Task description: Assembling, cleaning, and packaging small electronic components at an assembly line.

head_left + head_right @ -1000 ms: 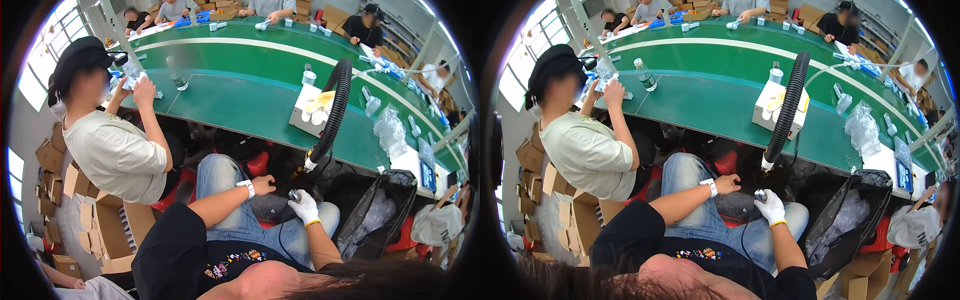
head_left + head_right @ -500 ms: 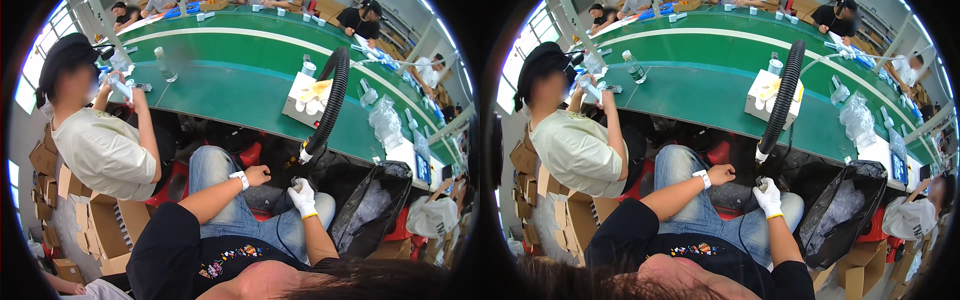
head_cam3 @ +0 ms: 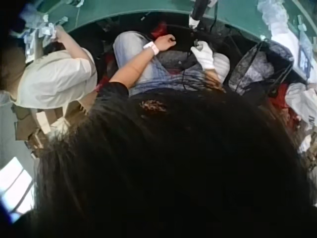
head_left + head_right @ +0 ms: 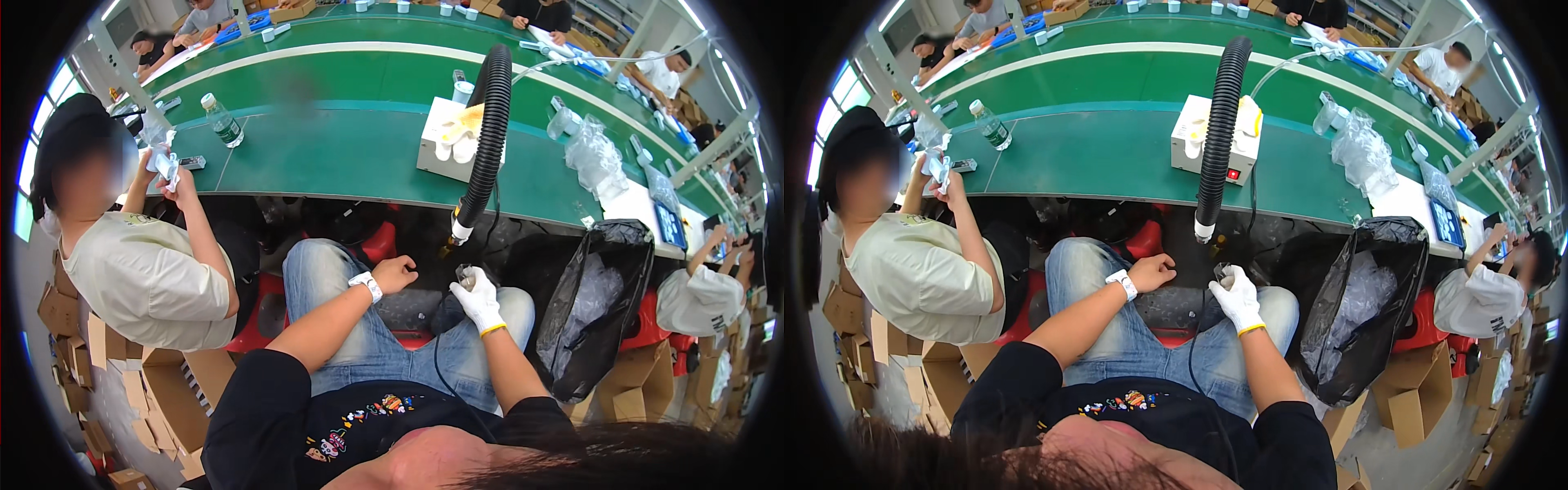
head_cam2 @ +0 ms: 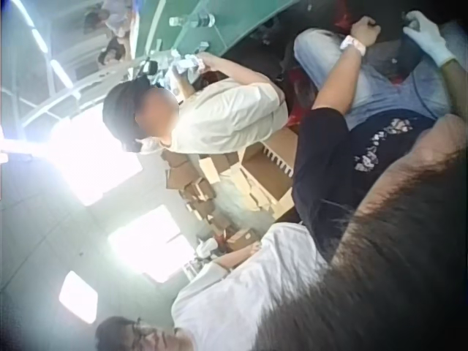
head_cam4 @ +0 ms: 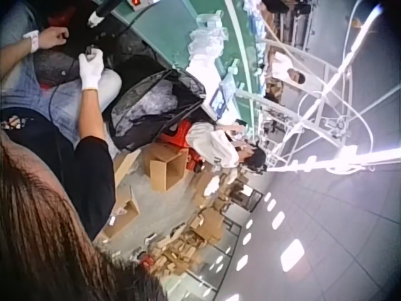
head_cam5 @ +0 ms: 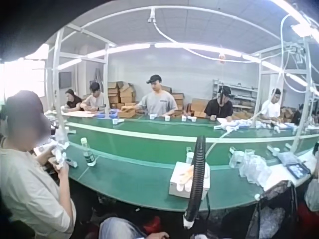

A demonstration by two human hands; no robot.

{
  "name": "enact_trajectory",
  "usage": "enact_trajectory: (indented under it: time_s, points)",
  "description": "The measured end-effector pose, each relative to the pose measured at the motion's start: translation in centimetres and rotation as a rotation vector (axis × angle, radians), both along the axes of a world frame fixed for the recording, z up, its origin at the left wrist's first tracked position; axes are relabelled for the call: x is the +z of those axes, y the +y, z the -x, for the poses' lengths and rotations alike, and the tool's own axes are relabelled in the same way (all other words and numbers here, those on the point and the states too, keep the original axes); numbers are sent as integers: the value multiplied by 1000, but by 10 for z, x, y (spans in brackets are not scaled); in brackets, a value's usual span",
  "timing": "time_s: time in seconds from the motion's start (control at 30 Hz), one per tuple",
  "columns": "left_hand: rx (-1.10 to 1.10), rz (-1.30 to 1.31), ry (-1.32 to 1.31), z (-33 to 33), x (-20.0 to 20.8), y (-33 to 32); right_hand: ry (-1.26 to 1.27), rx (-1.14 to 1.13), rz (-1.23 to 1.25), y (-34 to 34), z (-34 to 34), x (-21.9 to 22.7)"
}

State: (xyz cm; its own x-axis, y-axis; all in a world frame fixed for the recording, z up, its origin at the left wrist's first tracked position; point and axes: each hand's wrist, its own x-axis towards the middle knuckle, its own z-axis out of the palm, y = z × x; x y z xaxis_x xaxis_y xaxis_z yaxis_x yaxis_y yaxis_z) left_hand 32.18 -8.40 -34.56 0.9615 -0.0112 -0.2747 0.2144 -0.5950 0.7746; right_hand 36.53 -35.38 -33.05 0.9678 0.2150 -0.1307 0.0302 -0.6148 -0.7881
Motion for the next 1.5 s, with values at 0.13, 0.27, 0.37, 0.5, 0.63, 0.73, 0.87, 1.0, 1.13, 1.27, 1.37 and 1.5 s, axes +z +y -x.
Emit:
enact_trajectory:
  time_s: [0.13,0.27,0.37,0.5,0.63,0.73,0.87,1.0,1.13,1.27,1.37,1.5]
  points:
    - [-36,-23,-20,-1,6,-1,-25,-33,-99,8,-3,7]
    - [-64,-24,-47,4,9,-9,3,-38,-104,10,-12,-10]
    - [-68,-25,-170,4,0,-17,70,-3,-64,-6,-27,-39]
    - [-124,-102,-372,15,-11,-12,210,9,-61,-3,-28,-42]
    - [-130,-87,-91,11,32,-14,150,-3,-94,-9,-25,-49]
    - [37,77,-239,17,52,-15,94,-1,-118,-10,-25,-52]
    - [281,83,-560,8,138,4,119,-17,-170,-10,-28,-55]
    - [441,-185,-1052,-68,194,101,257,-22,-415,-25,-15,-50]
    - [801,-911,-729,-115,199,222,256,58,-672,-18,-6,-20]
    - [722,-734,-155,-114,190,259,92,307,-497,30,20,34]
    - [600,-790,-306,-107,184,229,237,424,-746,67,-2,63]
    - [481,249,-732,-36,170,109,681,292,-1148,44,-18,27]
